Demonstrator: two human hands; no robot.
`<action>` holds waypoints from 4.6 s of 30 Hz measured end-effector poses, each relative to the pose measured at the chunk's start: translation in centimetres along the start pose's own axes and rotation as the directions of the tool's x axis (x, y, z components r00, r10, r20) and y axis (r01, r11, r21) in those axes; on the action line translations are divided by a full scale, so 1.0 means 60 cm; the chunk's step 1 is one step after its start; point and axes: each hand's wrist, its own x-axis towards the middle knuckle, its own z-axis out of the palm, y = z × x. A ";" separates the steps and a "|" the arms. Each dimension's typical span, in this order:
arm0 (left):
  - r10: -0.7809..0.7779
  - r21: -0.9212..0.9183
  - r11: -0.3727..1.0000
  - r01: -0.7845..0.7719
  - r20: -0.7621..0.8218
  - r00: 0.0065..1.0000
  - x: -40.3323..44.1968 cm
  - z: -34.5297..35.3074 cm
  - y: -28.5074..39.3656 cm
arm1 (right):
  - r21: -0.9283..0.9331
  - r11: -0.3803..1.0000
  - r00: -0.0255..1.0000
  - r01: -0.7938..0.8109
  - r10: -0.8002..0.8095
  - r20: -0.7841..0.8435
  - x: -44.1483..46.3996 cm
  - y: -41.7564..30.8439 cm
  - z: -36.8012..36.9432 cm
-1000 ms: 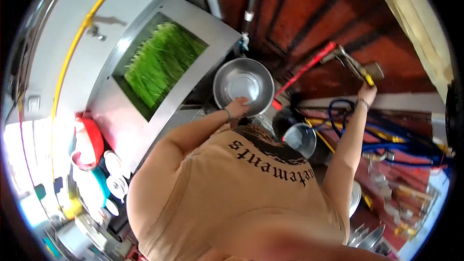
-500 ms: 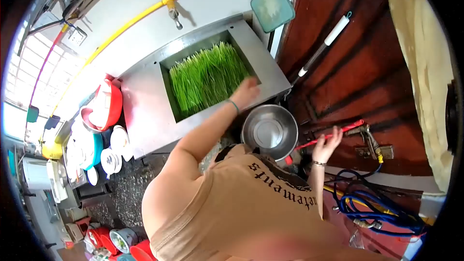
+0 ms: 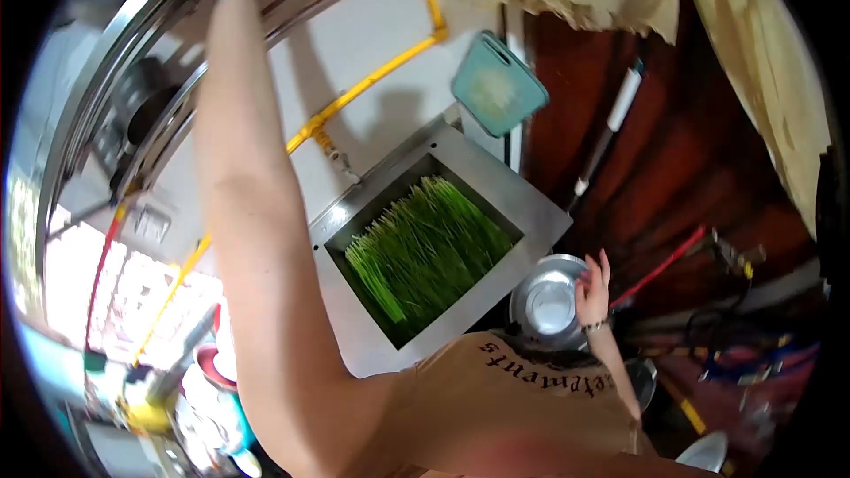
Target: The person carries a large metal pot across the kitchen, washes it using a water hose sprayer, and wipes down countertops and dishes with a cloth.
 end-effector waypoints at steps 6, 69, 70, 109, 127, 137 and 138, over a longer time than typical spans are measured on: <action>0.414 0.119 0.899 -0.421 0.080 0.907 0.076 0.079 -0.030 | -0.048 0.989 0.990 -0.142 0.141 -0.019 -0.023 -0.047 0.012; 0.444 -0.959 0.059 -0.277 0.274 -0.853 -2.107 0.241 0.371 | 0.108 -0.339 -0.341 -0.935 0.940 -0.002 -0.873 1.363 -0.123; 0.434 -0.957 0.071 -0.281 0.283 -0.855 -2.105 0.241 0.372 | 0.110 -0.338 -0.341 -0.935 0.940 -0.002 -0.872 1.365 -0.115; 0.637 -0.948 -0.072 -0.310 0.196 -0.745 -1.821 0.293 0.392 | 0.918 0.076 -0.007 -0.389 0.996 -0.085 -0.947 0.458 -0.217; 0.663 -0.984 -0.003 -0.177 0.131 -0.737 -1.685 0.202 0.366 | 0.955 -0.107 -0.661 0.276 0.701 0.269 -1.251 0.161 0.004; 0.745 -0.956 -0.029 -0.293 0.174 -0.644 -1.649 0.206 0.308 | 0.756 -0.555 -0.720 -0.347 0.674 0.165 -1.439 0.241 -0.037; 0.720 -0.952 -0.026 -0.304 0.194 -0.667 -1.648 0.203 0.309 | 0.759 -0.551 -0.714 -0.348 0.680 0.166 -1.443 0.242 -0.044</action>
